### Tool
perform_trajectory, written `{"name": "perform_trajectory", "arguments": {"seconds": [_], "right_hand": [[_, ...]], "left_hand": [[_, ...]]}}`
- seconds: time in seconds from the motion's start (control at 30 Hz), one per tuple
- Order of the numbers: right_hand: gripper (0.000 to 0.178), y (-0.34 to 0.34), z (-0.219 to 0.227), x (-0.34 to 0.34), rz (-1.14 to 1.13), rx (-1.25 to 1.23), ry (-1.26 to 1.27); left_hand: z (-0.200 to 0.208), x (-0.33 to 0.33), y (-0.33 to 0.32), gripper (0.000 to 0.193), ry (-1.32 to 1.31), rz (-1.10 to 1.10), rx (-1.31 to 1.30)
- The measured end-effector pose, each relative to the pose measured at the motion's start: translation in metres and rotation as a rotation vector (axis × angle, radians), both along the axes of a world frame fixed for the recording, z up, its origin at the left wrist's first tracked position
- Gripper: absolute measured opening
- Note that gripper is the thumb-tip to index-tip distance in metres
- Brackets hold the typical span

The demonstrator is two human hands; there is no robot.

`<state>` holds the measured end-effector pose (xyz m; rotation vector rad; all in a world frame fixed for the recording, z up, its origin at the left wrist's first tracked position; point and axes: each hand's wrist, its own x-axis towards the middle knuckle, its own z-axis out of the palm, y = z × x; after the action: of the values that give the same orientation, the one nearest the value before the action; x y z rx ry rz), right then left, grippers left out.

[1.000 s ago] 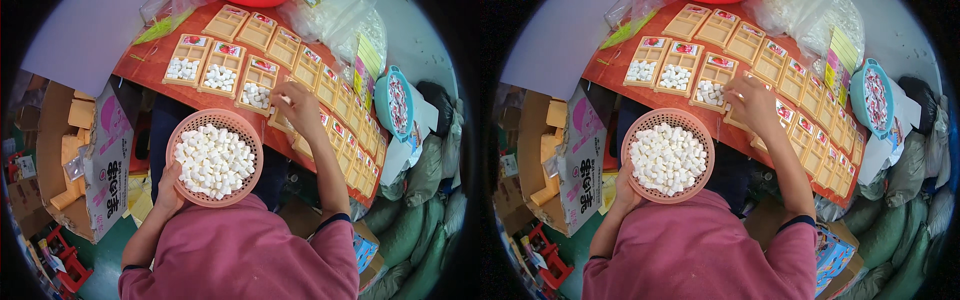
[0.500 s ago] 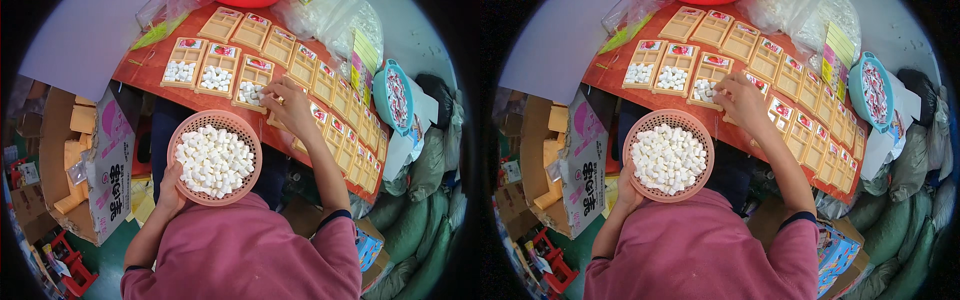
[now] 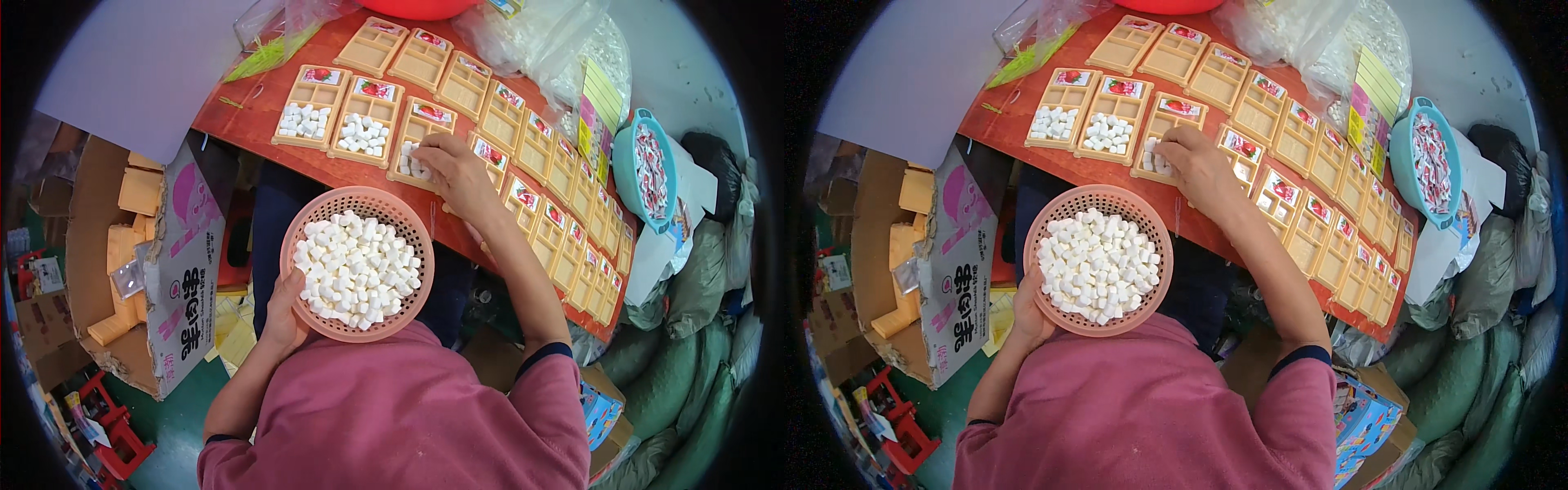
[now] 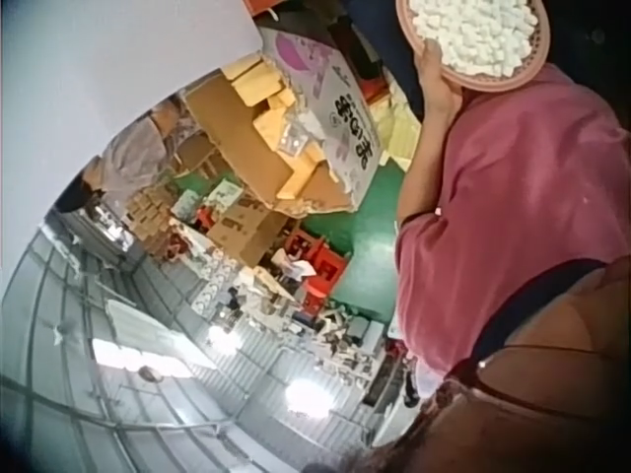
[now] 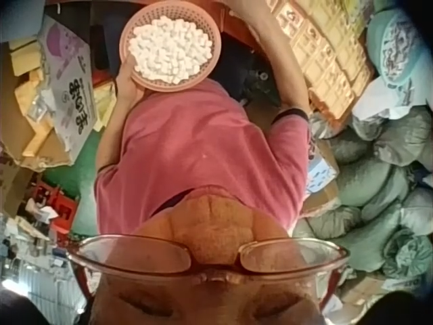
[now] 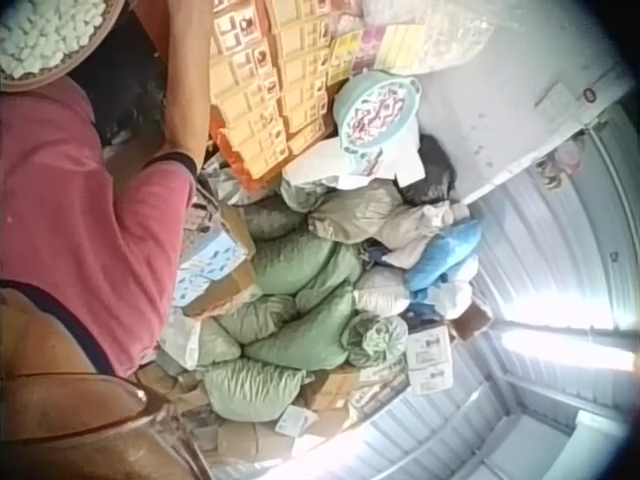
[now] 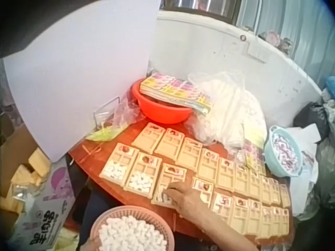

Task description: Packaging small white items into individual compartments of plastic trays.

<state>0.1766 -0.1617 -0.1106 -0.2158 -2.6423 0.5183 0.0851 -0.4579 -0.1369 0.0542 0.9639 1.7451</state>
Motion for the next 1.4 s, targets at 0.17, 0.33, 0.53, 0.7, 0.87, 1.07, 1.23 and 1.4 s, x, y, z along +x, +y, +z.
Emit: {"name": "perform_trajectory", "arguments": {"seconds": [0.17,0.33,0.53,0.7,0.87,1.07,1.23,1.4], "right_hand": [[0.016,-0.004,0.005,0.003,-0.042,-0.114,-0.002],[0.013,-0.010,0.046,0.022,-0.106,-0.294,0.058],[0.020,-0.067,0.070,0.044,0.203,-0.382,-0.225],[0.081,-0.099,0.052,0.038,0.289,-0.065,-0.394],[0.073,-0.091,0.039,0.033,0.306,-0.103,-0.323],[0.038,-0.083,0.039,0.036,0.405,-0.135,-0.237],[0.029,-0.086,0.038,0.039,0.374,0.025,-0.094],[0.033,-0.091,0.044,0.042,0.315,-0.003,-0.109]], "left_hand": [[0.000,0.000,0.000,0.056,0.012,0.029,-0.016],[0.004,-0.001,0.000,0.057,-0.014,0.008,-0.019],[0.009,0.004,0.012,0.057,-0.029,-0.094,-0.025],[0.026,0.011,0.034,0.053,-0.089,-0.166,0.101],[0.028,0.010,0.052,0.049,-0.058,-0.161,0.060],[0.028,0.011,0.051,0.047,-0.103,-0.176,0.071],[0.028,0.007,0.045,0.051,-0.064,-0.181,0.057],[0.031,0.010,0.045,0.052,-0.035,-0.174,0.012]]}}
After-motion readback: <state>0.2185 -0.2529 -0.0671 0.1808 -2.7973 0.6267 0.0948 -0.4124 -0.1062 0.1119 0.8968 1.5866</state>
